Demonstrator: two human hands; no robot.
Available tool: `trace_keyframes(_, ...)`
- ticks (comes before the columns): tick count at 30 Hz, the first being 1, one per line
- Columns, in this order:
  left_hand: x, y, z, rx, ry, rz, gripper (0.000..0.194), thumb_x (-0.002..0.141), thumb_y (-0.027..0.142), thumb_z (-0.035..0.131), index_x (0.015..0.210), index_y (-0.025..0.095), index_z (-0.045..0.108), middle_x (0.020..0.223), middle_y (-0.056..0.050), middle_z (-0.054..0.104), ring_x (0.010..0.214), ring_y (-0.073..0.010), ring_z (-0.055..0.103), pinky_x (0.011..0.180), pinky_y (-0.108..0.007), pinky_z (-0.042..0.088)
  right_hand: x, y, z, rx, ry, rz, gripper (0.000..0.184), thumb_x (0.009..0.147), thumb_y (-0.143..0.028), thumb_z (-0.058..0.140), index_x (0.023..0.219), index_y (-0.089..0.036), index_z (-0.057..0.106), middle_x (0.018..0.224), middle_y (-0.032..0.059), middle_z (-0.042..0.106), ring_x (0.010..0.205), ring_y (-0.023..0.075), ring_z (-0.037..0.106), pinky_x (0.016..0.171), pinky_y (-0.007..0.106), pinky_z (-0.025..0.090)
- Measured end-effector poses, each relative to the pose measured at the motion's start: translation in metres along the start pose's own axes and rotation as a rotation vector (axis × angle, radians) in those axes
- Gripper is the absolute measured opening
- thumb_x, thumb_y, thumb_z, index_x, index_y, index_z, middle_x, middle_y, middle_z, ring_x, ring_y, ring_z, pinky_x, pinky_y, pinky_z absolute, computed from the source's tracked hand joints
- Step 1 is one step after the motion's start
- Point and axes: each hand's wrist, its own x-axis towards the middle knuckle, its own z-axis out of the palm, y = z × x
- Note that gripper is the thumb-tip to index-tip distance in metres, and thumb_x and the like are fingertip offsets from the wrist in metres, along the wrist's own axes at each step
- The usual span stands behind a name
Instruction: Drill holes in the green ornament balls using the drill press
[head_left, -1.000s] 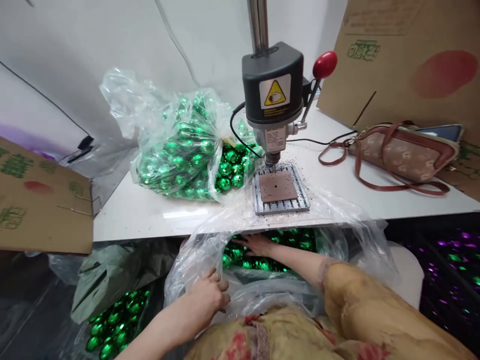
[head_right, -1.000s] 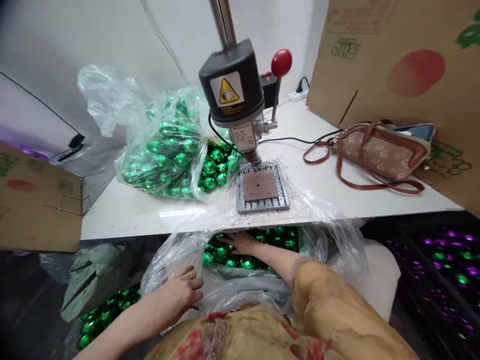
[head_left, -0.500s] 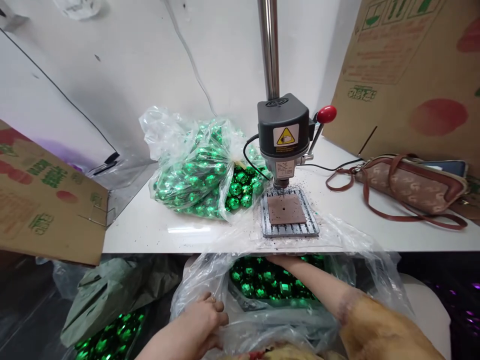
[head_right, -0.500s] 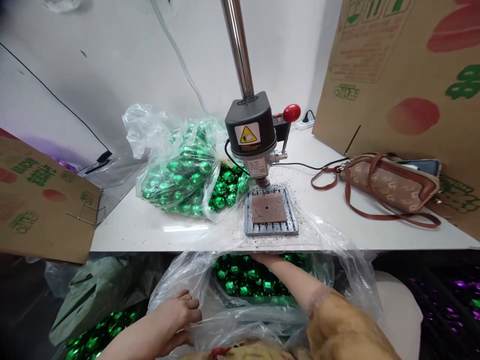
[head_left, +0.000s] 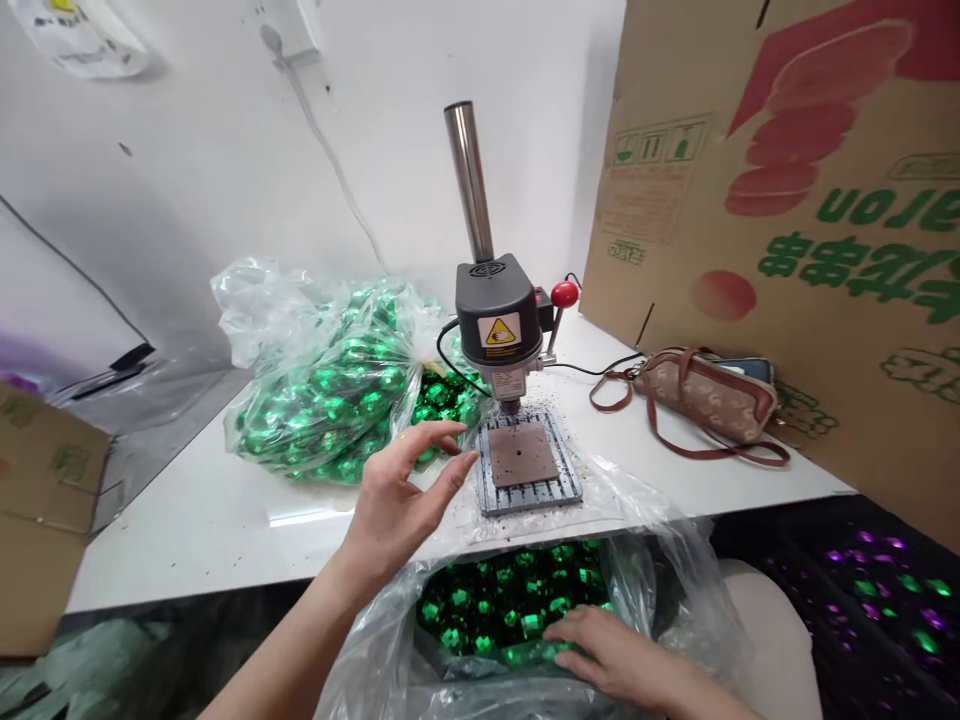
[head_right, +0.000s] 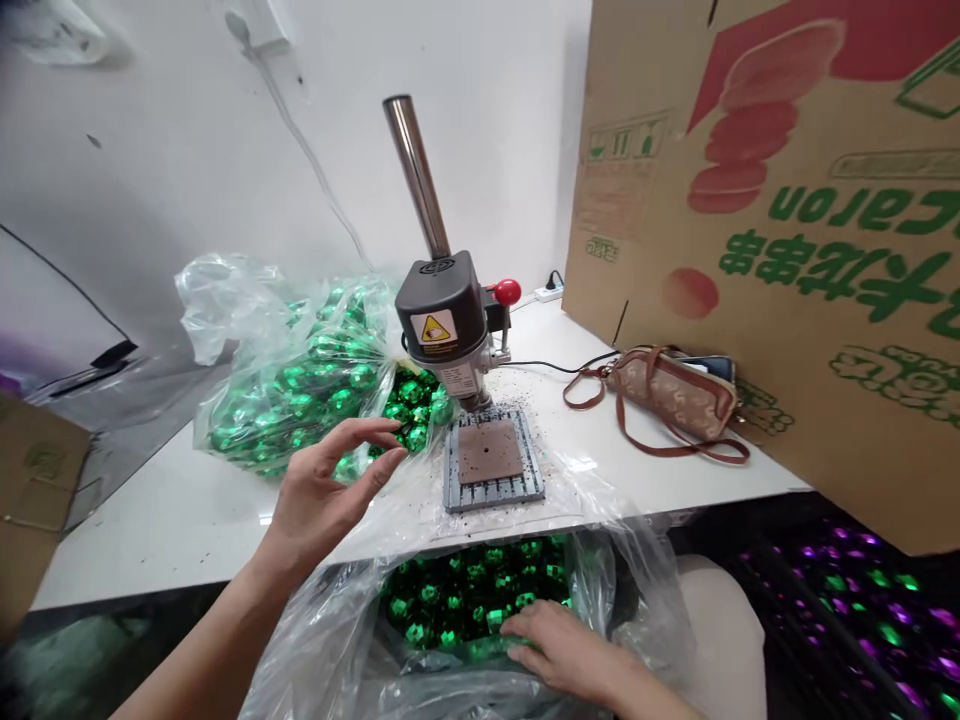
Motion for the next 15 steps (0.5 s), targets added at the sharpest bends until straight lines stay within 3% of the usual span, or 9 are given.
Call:
trace_keyframes(3,0.02,-0.017,0.024,0.066,0.012,-0.075,0.008,0.09,0.024,0.063,0.095,0.023,0.069,0.087,-0.003,0.072,0.082,-0.0206,0.066,0.078,-0.03,0.05,-0.015,-0.001,-0.009,0.056,0.123,0.08,0.055,0.101,-0.053,0.039,0.134,-0.022,0.07,0.13,0.0126,0.071,0.123,0.0292,0.066,0.109,0.043,0.052)
trace_keyframes(6,0.036,-0.079,0.048,0.183,0.03,-0.248,0.014,0.081,0.013,0.062,0.092,0.021,0.067,0.098,-0.01,0.068,0.099,-0.0302,0.063,0.093,-0.038,0.047,-0.029,-0.006,-0.037,0.169,0.312,0.134,0.06,0.1,-0.066,0.038,0.129,-0.027,0.073,0.132,0.01,0.071,0.124,0.0277,0.067,0.111,0.041,0.052)
trace_keyframes(10,0.041,-0.158,0.065,0.095,-0.007,-0.375,0.021,0.074,0.017,0.07,0.094,0.019,0.069,0.111,-0.016,0.06,0.118,-0.0401,0.055,0.102,-0.044,0.042,-0.045,-0.021,-0.092,0.239,0.544,0.13,0.052,0.094,-0.068,0.052,0.116,-0.029,0.079,0.123,0.0089,0.075,0.115,0.0292,0.071,0.105,0.042,0.057)
trace_keyframes(12,0.039,-0.177,0.067,0.125,-0.036,-0.387,0.021,0.074,0.023,0.072,0.095,0.018,0.07,0.111,-0.016,0.059,0.117,-0.0409,0.054,0.1,-0.046,0.043,-0.049,-0.034,-0.123,0.237,0.638,0.086,0.046,0.093,-0.065,0.057,0.108,-0.029,0.081,0.114,0.0082,0.077,0.109,0.0278,0.074,0.102,0.04,0.059)
trace_keyframes(15,0.038,-0.183,0.066,0.213,-0.049,-0.321,0.026,0.081,0.034,0.069,0.101,0.018,0.074,0.107,-0.014,0.057,0.102,-0.0364,0.059,0.094,-0.046,0.046,-0.045,-0.06,-0.169,0.303,0.797,-0.062,0.036,0.091,-0.057,0.066,0.103,-0.026,0.081,0.097,0.0069,0.079,0.092,0.0221,0.077,0.087,0.032,0.062)
